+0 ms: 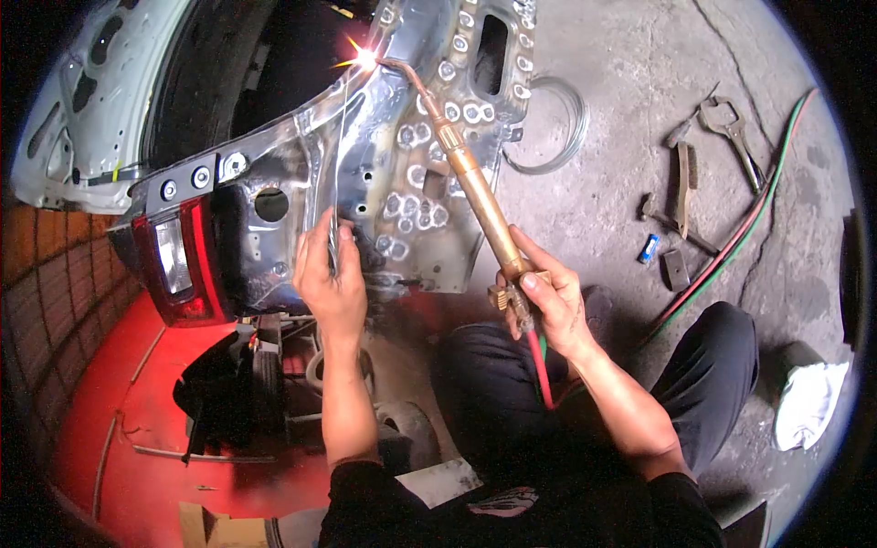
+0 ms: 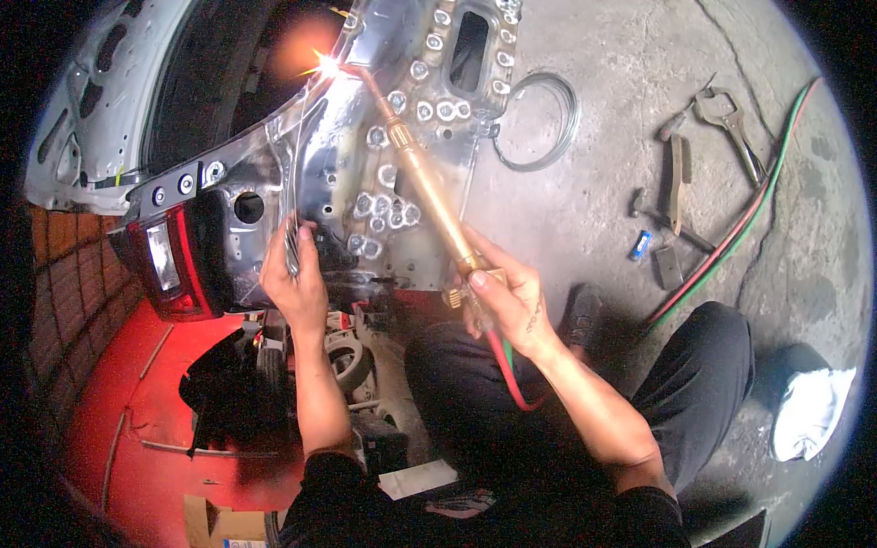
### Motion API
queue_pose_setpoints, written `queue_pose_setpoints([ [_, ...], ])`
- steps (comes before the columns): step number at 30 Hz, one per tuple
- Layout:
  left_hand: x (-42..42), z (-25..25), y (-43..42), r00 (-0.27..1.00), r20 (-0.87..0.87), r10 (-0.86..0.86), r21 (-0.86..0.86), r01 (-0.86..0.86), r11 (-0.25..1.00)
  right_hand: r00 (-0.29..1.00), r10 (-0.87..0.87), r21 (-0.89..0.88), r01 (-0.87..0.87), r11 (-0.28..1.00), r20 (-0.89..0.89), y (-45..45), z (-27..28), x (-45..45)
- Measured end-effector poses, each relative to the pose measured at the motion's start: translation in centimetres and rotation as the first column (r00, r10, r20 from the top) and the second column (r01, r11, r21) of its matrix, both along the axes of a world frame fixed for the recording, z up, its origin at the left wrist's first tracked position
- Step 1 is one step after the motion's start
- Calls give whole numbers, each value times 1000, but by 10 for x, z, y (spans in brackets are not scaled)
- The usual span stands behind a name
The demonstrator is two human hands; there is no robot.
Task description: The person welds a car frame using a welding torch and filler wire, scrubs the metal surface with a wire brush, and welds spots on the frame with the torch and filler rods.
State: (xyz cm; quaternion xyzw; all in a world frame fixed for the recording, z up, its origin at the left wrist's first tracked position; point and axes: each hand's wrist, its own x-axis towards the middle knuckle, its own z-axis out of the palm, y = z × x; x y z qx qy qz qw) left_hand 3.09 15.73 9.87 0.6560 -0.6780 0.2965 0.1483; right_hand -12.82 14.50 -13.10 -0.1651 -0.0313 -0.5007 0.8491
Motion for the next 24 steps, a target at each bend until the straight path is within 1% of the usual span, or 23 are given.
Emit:
queue_pose_setpoints([
  [2, -3, 2, -1, 1000, 19, 25, 18, -25, 1000, 1000, 7, -5, -7, 1000, 7, -1, -1, 0],
  [8, 5, 0, -3, 999, 6, -39, 9, 39, 999, 999, -12, -6, 12, 1000, -34, -1, -3, 3],
  [11, 8, 1, -6, 998, 42, -39, 10, 39, 999, 999, 16, -15, -17, 1000, -44, -3, -1, -2],
  [14, 7, 1, -8, 998, 47, -37, 15, 37, 999, 999, -10, -6, 10, 1000, -38, -4, -1, -1],
  [20, 8, 2, -11, 996, 83, -41, 20, 39, 999, 999, -1, -10, 0, 1000, -52, -5, 0, -2],
  [24, 7, 2, -12, 997, 58, -45, 19, 44, 999, 999, 6, -19, -7, 1000, -47, -7, 0, -2],
])
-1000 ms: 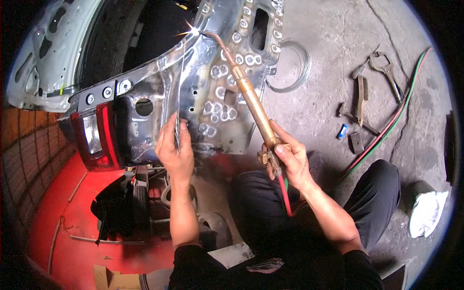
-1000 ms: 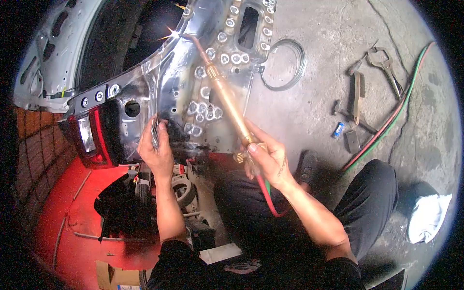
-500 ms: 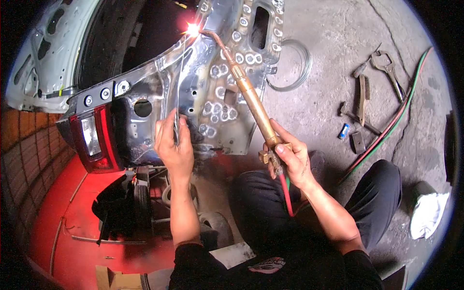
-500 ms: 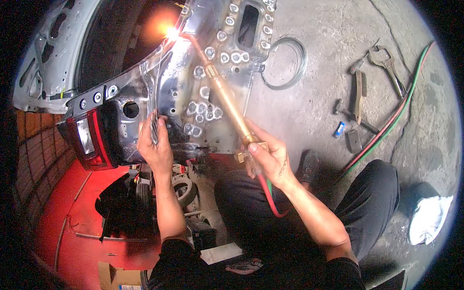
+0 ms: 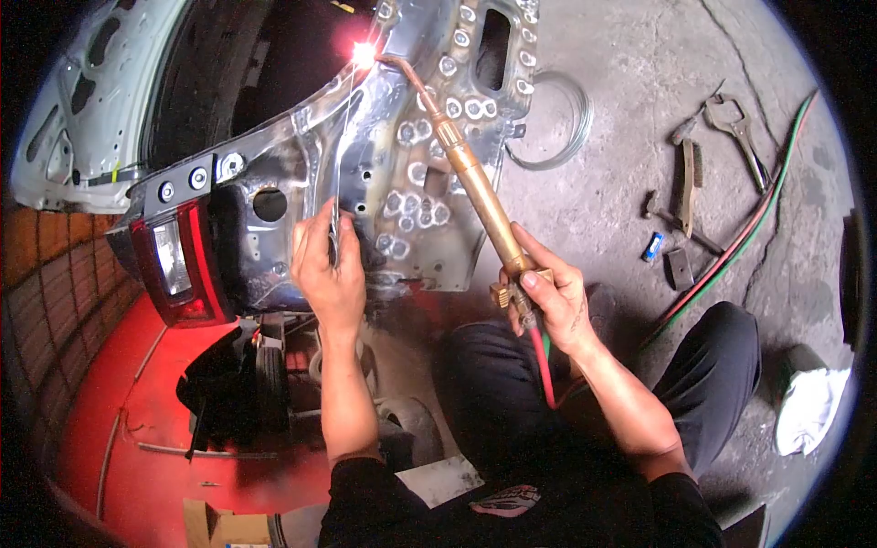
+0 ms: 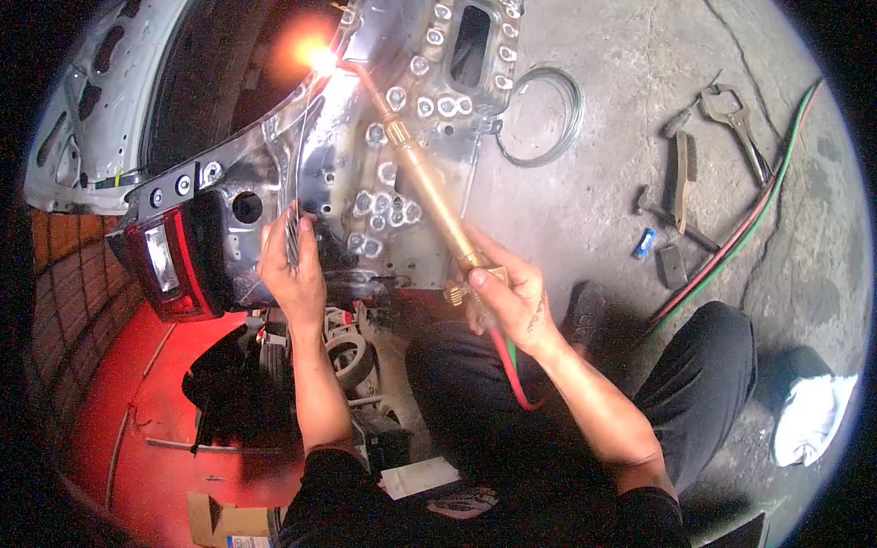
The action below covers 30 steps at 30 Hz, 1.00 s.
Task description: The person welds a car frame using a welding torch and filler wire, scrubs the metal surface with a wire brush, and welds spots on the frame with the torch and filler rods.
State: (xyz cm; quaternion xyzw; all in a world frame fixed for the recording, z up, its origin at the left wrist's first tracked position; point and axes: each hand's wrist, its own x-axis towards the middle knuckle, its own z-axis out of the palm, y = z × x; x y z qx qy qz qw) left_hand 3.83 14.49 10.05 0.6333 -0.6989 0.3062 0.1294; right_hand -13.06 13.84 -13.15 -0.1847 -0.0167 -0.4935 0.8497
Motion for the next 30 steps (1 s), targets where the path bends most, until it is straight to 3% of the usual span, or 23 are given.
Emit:
queue_pose_setpoints([
  [30, -3, 0, -8, 1000, 14, -24, 9, 24, 1000, 1000, -8, -3, 7, 1000, -25, -2, -5, 5],
])
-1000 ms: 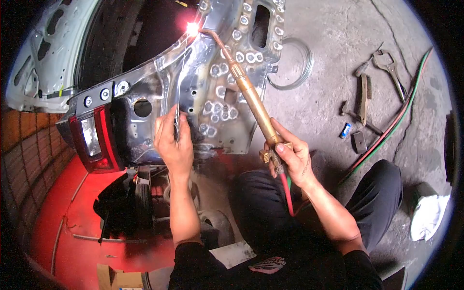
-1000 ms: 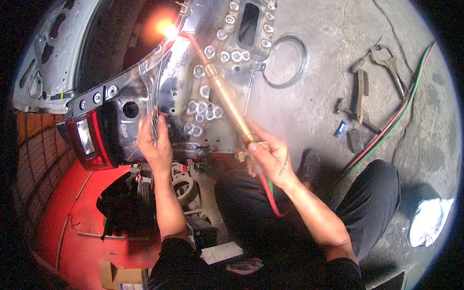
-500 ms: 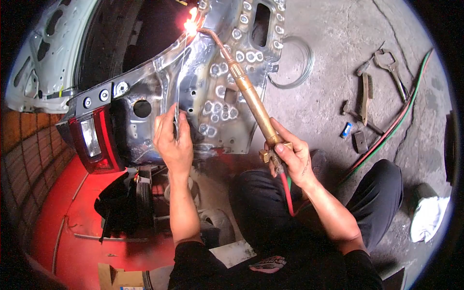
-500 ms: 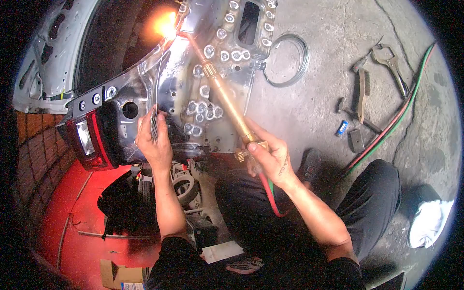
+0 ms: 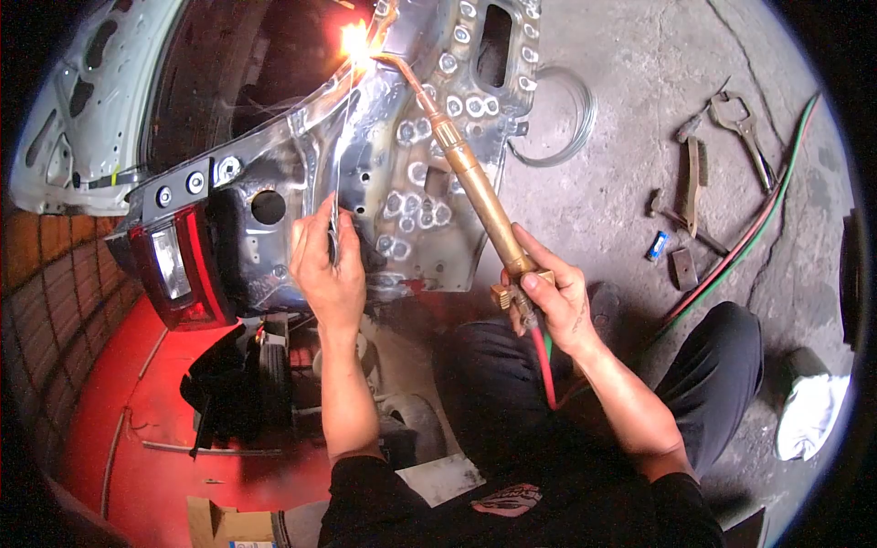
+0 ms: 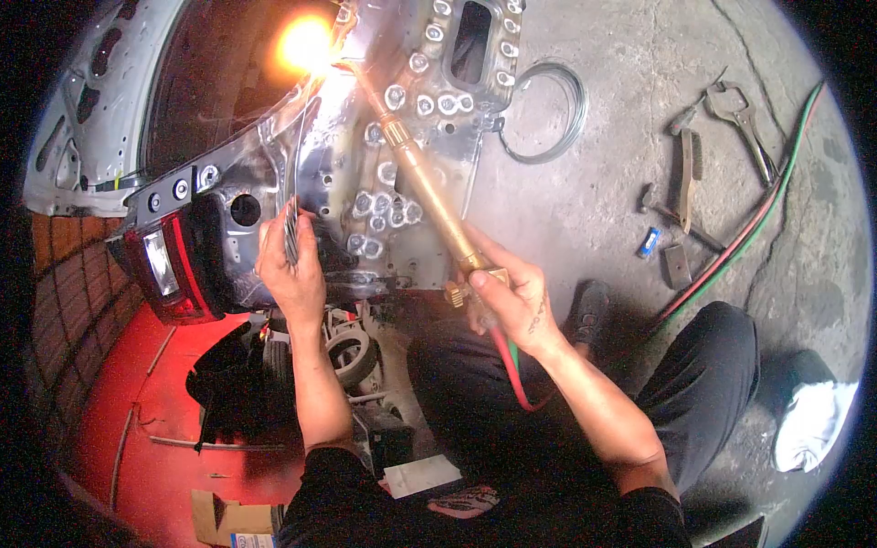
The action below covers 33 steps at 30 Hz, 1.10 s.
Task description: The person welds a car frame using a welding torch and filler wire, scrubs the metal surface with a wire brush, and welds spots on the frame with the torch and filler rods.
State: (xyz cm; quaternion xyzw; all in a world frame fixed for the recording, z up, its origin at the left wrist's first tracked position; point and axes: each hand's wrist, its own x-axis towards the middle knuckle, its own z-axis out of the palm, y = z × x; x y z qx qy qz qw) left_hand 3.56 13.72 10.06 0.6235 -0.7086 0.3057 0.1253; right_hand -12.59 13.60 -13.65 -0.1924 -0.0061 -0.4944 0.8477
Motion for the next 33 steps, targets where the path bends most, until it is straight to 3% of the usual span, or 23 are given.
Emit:
queue_pose_setpoints([
  [14, -10, 5, -3, 985, 164, 59, 18, -62, 998, 999, -30, -15, 30, 999, -27, 2, -1, 2],
  [33, -4, 4, -6, 980, 194, 49, 29, -55, 998, 1000, 26, 20, -27, 999, 6, 7, 1, 5],
])
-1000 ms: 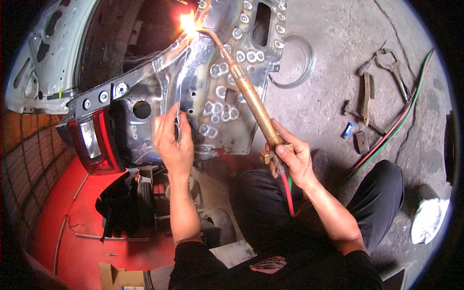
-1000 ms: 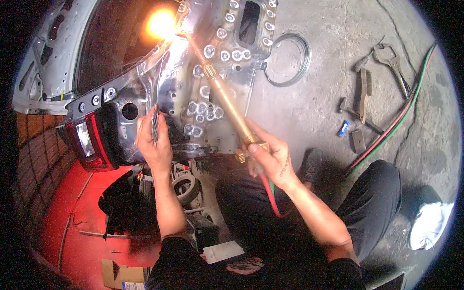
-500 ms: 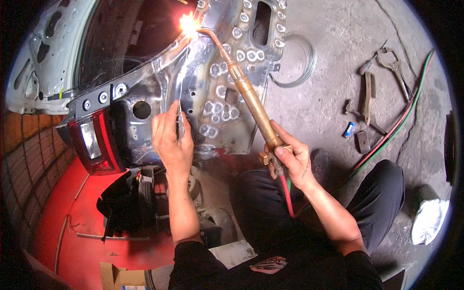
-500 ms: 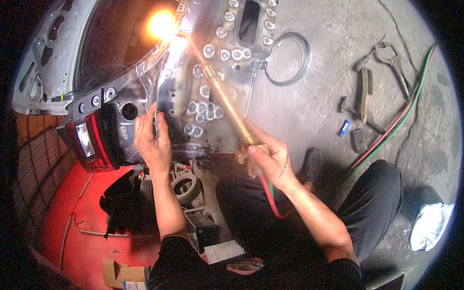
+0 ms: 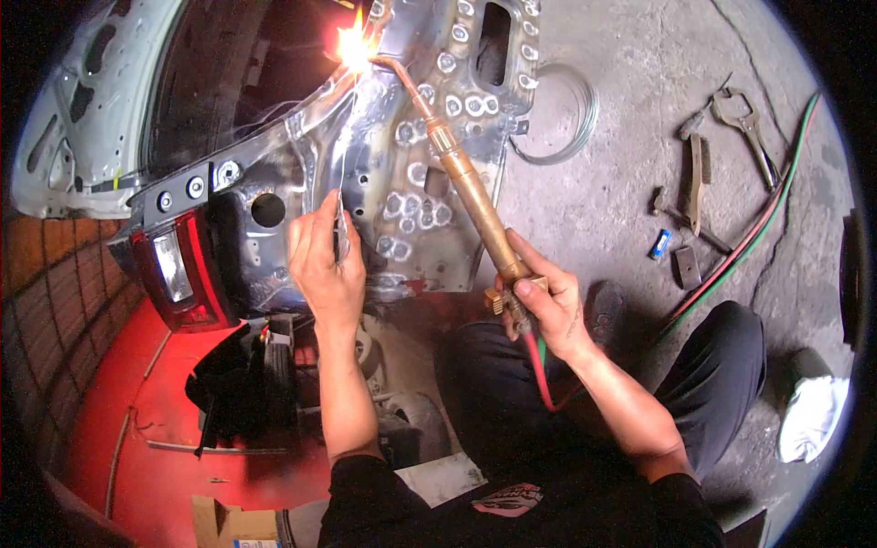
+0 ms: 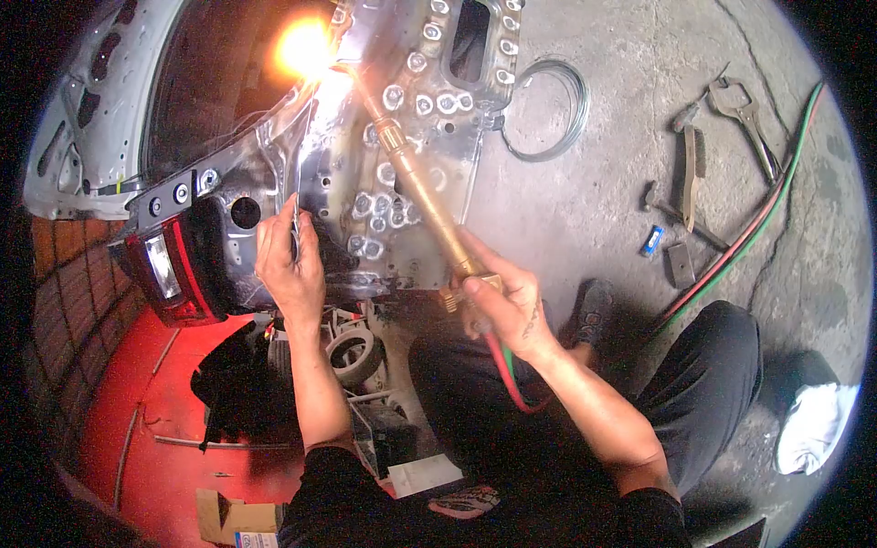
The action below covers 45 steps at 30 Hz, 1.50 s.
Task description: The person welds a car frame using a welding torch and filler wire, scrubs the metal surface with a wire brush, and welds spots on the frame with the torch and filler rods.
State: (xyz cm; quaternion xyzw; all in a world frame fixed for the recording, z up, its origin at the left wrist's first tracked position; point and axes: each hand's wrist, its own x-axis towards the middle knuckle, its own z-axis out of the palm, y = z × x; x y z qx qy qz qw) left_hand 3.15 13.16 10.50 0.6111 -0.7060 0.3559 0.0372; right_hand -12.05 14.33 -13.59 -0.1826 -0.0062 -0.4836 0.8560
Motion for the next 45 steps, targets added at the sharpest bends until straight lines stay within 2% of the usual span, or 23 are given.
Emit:
queue_pose_setpoints([
  [41, 2, 1, -3, 998, 62, -4, 9, 3, 1000, 1000, -7, -4, 7, 1000, -29, 1, 2, 0],
  [45, 1, 1, -3, 999, 52, -1, 9, 0, 1000, 1000, -20, 12, 19, 1000, 20, 3, 0, 4],
])
